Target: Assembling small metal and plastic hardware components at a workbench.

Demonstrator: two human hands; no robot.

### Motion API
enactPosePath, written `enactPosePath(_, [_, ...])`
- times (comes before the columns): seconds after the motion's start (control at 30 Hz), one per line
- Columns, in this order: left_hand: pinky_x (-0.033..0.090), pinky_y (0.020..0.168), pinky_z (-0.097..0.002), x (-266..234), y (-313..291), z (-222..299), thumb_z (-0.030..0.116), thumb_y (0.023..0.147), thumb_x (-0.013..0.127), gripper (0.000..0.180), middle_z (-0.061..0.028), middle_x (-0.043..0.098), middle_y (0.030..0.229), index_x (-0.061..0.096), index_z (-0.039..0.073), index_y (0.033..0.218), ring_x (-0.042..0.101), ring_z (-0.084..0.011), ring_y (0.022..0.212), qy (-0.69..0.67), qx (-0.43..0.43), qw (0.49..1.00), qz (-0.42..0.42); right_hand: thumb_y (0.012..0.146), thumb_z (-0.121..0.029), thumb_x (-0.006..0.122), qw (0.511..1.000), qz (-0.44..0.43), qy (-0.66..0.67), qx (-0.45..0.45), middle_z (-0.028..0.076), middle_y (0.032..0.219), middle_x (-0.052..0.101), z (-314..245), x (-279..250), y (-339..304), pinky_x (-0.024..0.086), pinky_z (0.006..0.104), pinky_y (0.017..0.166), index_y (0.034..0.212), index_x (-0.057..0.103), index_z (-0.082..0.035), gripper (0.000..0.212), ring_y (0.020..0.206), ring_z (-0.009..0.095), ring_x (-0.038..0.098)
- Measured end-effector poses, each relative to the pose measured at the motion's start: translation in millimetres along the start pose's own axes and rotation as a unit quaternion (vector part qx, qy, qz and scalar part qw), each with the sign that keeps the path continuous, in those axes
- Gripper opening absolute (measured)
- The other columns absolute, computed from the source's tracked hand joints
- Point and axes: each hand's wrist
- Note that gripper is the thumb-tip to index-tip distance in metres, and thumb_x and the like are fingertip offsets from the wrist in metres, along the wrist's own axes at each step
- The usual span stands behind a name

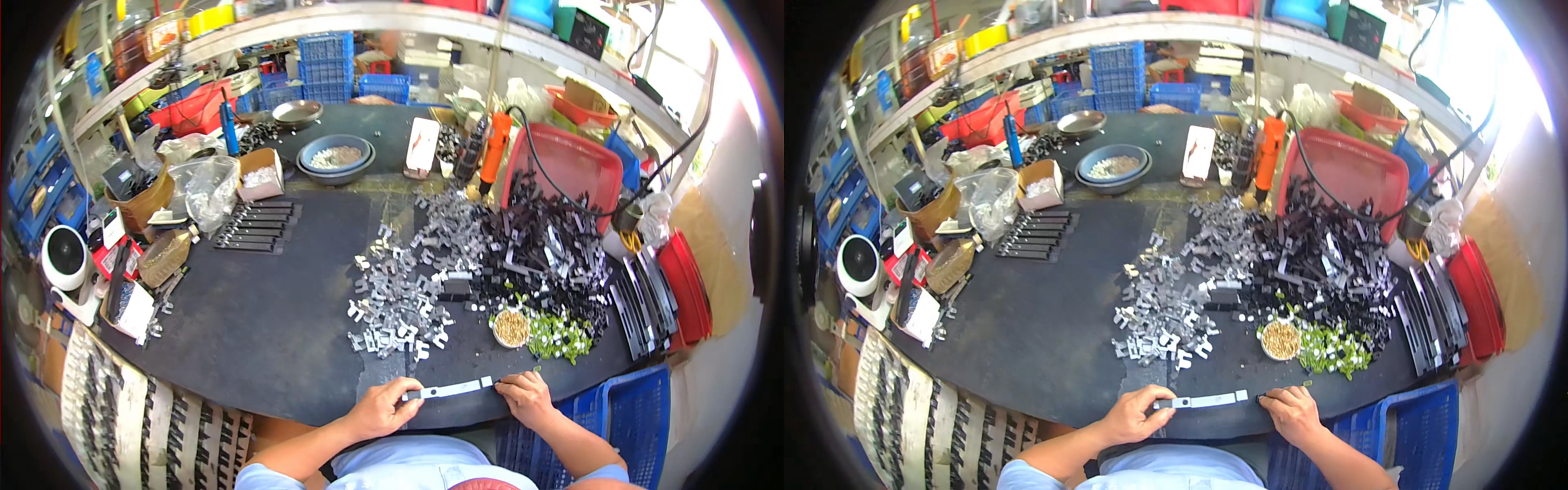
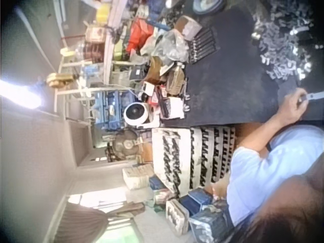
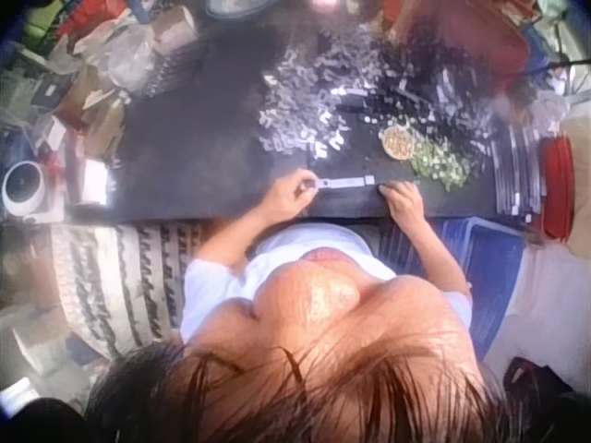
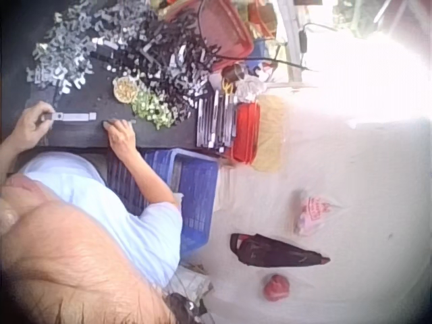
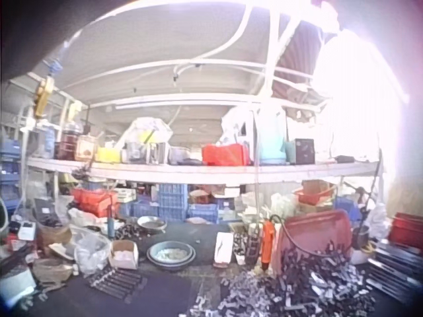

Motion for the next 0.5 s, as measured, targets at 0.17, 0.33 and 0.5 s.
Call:
enactPosePath(0.17, [0.048,0.056,-0.0310,-7,6,-15,0.012,0.082,0.063,0.021,-0.0077,0.061,0.081,0.054,0.005,0.100,0.062,-0.0209,0.064,0.062,0.025,0.998,0.021,0.067,-0.006,0.073,0.991,0.046,0.110,0.063,0.005,0.088,0.066,1,-6,29,0.046,0.0310,0.067,0.098,0.063,-0.008,0.033,0.072,0.021,0.061])
enactPosePath(0.33, [0.049,0.056,-0.0315,-18,11,-3,0.010,0.081,0.063,0.022,-0.0101,0.061,0.082,0.053,0.005,0.100,0.062,-0.0231,0.066,0.085,0.061,0.994,0.020,0.066,-0.004,0.074,0.989,0.021,0.139,-0.055,0.007,0.089,0.065,-24,-21,60,0.046,0.0309,0.065,0.116,0.052,-0.003,0.055,0.071,0.021,0.060])
enactPosePath(0.5, [0.051,0.060,-0.0334,-22,12,-8,0.007,0.077,0.066,0.027,-0.0113,0.061,0.088,0.053,0.003,0.100,0.063,-0.0267,0.072,0.115,0.105,0.987,0.033,0.065,-0.002,0.074,0.986,0.038,0.154,-0.050,0.006,0.085,0.064,-21,-18,68,0.046,0.0316,0.065,0.117,0.052,-0.002,0.057,0.069,0.021,0.059])
Point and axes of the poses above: each hand's wrist, its own y-axis towards the middle knuckle, its own x-axis out of the palm, z = x × y
